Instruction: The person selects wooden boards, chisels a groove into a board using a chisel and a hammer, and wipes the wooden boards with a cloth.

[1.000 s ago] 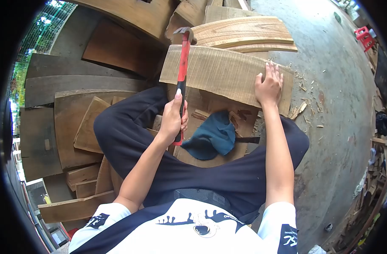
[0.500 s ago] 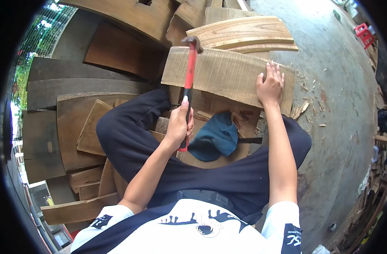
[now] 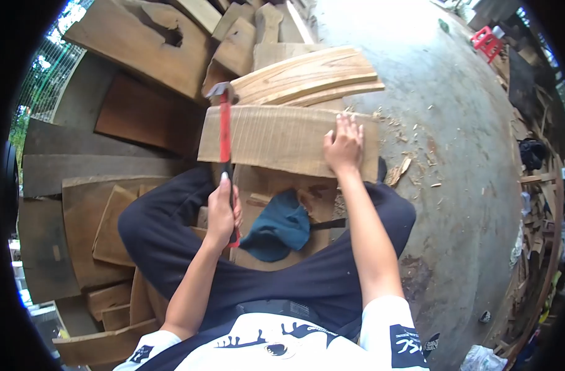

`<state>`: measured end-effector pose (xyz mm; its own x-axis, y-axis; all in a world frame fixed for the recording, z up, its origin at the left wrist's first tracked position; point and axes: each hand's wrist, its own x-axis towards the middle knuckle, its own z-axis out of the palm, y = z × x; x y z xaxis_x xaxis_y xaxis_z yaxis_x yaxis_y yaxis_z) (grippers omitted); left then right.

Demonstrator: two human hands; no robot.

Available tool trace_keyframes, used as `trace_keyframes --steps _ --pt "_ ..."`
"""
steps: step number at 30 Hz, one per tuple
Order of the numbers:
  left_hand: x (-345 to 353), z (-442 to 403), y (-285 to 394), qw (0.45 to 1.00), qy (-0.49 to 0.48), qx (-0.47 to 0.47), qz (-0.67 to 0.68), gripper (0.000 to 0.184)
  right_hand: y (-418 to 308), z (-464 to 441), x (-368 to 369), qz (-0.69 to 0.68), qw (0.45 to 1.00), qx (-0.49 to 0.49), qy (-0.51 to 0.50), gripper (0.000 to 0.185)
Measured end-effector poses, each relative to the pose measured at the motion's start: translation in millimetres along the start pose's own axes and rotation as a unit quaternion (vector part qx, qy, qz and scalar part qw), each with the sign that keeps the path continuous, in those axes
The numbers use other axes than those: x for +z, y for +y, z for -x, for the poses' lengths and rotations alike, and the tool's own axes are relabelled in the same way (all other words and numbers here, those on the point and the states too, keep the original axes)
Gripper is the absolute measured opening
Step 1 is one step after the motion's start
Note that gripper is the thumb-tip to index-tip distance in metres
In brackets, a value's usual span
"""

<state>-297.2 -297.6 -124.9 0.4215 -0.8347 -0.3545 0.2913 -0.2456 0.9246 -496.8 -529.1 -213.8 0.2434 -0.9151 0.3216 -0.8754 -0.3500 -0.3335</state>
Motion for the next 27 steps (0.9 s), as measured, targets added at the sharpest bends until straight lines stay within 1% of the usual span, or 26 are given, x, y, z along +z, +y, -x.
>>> trace_keyframes --steps 2,3,4,5,6,8,9,10,13,16,19,21,22,23,25,27 --pt "2 6 3 1.000 -0.001 0.023 -0.005 0.047 -1 0 0 -0.014 1.000 -0.002 0.013 0.052" --pt "0 3 -7 0.999 -0.004 0.038 -0.020 0.048 -3 0 -4 -0.024 1.000 0.004 0.010 0.051" --pt "-1 0 -15 0.999 0.000 0.022 -0.034 0.049 -4 -1 -5 -0.028 1.000 0.005 0.013 0.051" --pt "1 -1 -14 0.999 0.006 0.001 -0.050 0.051 -4 -1 -5 -0.034 0.999 0.008 0.010 0.051" --pt "-1 -4 -15 0.997 -0.006 -0.069 -0.022 0.053 -3 -1 -5 -0.032 0.999 0.004 0.015 0.051" --pt "-3 -6 -12 0.992 -0.029 -0.123 0.015 0.052 0 -1 -2 -0.032 0.999 -0.002 0.018 0.051" --pt "-2 -3 4 0.980 -0.052 -0.171 0.081 0.051 -1 0 -3 -0.034 0.999 -0.001 0.021 0.051" --pt "0 1 19 0.975 -0.081 -0.167 0.123 0.050 -1 0 -2 -0.032 0.999 0.000 0.029 0.050" --pt "0 5 25 0.993 -0.079 -0.058 0.068 0.047 -1 2 -1 -0.036 0.999 0.004 0.031 0.050" --pt "3 8 5 0.999 -0.031 0.009 -0.011 0.046 -3 0 -5 -0.037 0.999 0.010 0.026 0.050" --pt "3 8 -15 0.997 -0.039 -0.048 -0.036 0.048 -2 1 -2 -0.039 0.999 0.011 0.024 0.050" --pt "5 12 -25 0.996 -0.025 -0.059 -0.057 0.047 -2 7 -1 -0.038 0.999 0.007 0.016 0.050" --pt "4 14 -26 0.996 -0.028 -0.035 -0.071 0.046 -1 1 -1 -0.037 0.999 0.006 0.025 0.050" --pt "5 17 -20 0.997 -0.027 -0.032 -0.070 0.046 -1 1 -2 -0.038 0.999 0.009 0.026 0.050" --pt "5 24 -5 0.997 -0.022 0.016 -0.079 0.045 -2 1 -3 -0.044 0.999 0.007 0.021 0.050" --pt "6 32 8 0.999 -0.029 0.014 -0.015 0.044 -1 2 -2 -0.038 0.999 0.004 0.022 0.049"
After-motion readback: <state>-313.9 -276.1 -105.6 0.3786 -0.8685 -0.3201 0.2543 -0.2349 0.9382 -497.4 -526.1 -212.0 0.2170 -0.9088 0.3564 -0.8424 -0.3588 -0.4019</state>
